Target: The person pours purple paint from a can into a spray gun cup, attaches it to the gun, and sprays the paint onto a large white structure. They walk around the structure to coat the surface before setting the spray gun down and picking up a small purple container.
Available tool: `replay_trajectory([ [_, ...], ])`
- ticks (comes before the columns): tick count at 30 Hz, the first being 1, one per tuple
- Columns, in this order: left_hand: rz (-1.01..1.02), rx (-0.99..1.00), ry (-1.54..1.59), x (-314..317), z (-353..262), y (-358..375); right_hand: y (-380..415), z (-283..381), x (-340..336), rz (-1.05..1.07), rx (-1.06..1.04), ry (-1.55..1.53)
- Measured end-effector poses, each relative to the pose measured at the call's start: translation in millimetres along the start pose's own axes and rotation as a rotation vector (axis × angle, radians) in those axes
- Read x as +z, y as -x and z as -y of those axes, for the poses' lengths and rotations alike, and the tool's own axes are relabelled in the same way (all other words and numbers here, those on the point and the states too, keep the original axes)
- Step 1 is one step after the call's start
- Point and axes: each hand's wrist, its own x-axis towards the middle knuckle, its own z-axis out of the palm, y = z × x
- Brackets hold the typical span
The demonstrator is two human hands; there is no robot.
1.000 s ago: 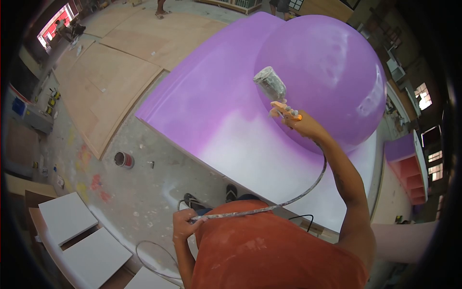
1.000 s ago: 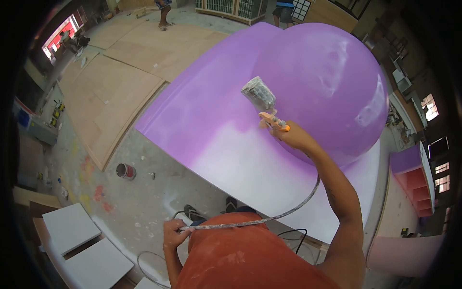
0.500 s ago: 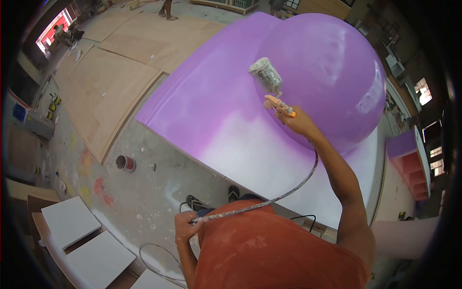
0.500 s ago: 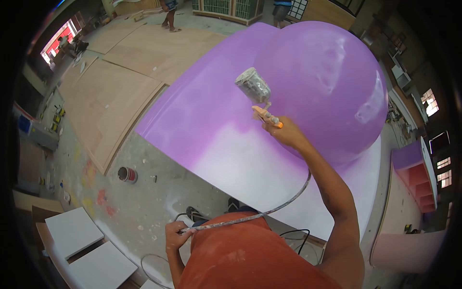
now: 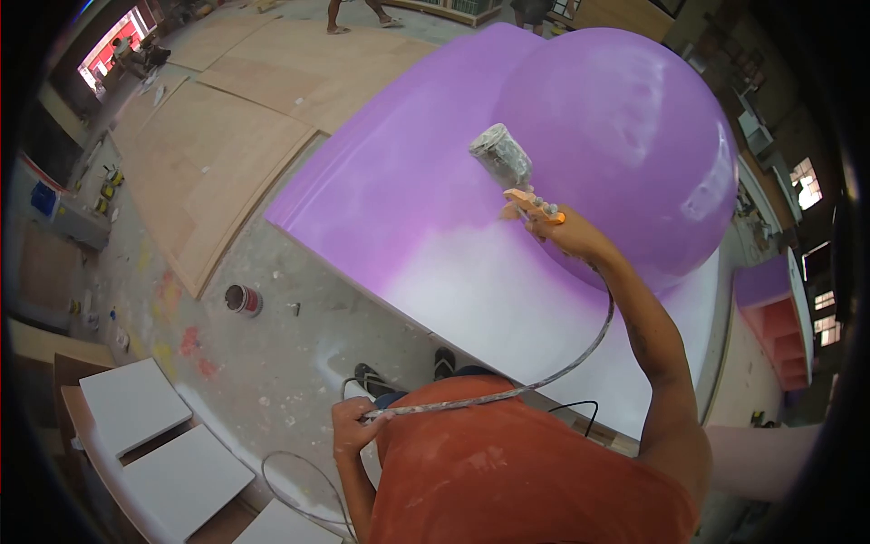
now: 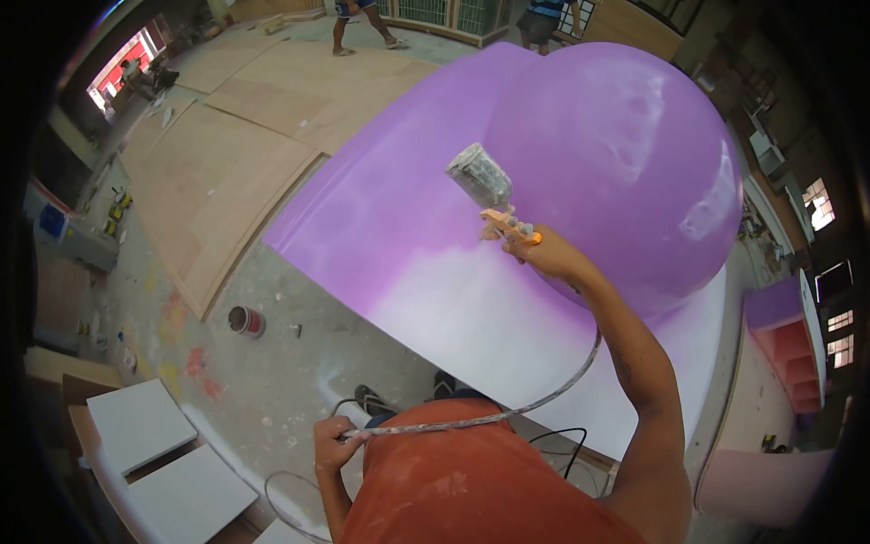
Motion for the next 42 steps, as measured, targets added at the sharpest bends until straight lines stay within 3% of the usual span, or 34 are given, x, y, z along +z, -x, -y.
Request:
replay_trajectory([
  [7, 0.013, -0.028, -0.041, 12.1, -7.9, 5.2, -56.1, -14.6, 2.1, -0.222, -0.13, 0.034],
  [9, 0.018, -0.042, -0.047, 11.6, -10.0, 1.7, -76.3, -7.6, -1.9, -0.385, -0.204, 0.039],
  [15, -0.013, -0.002, -0.11, 12.0, -22.3, 1.3, -96.6, 18.7, -14.4, -0.505, -0.257, 0.051],
  [19, -0.015, -0.036, -0.187, 13.3, -17.8, 13.6, -101.1, 24.2, -17.1, -0.487, -0.283, 0.022],
  [25, -0.095, -0.005, -0.176, 6.3, -29.6, 15.8, -83.7, 31.0, -10.0, -0.304, -0.134, 0.046],
  [31, -0.137, -0.065, -0.153, -5.0, -21.8, 37.4, -50.2, 4.6, 3.3, -0.025, -0.063, -0.142],
  [33, -0.152, -0.074, -0.148, -8.2, -19.2, 42.4, -23.0, 14.7, -2.5, 0.129, -0.185, -0.383],
  [38, -0.19, -0.048, -0.069, -10.8, -10.6, 47.2, -14.3, 27.0, 0.7, 0.056, -0.199, -0.417],
  [42, -0.166, -0.056, -0.092, -14.3, -11.1, 39.5, -73.5, 14.8, 6.0, -0.098, -0.169, -0.327],
])
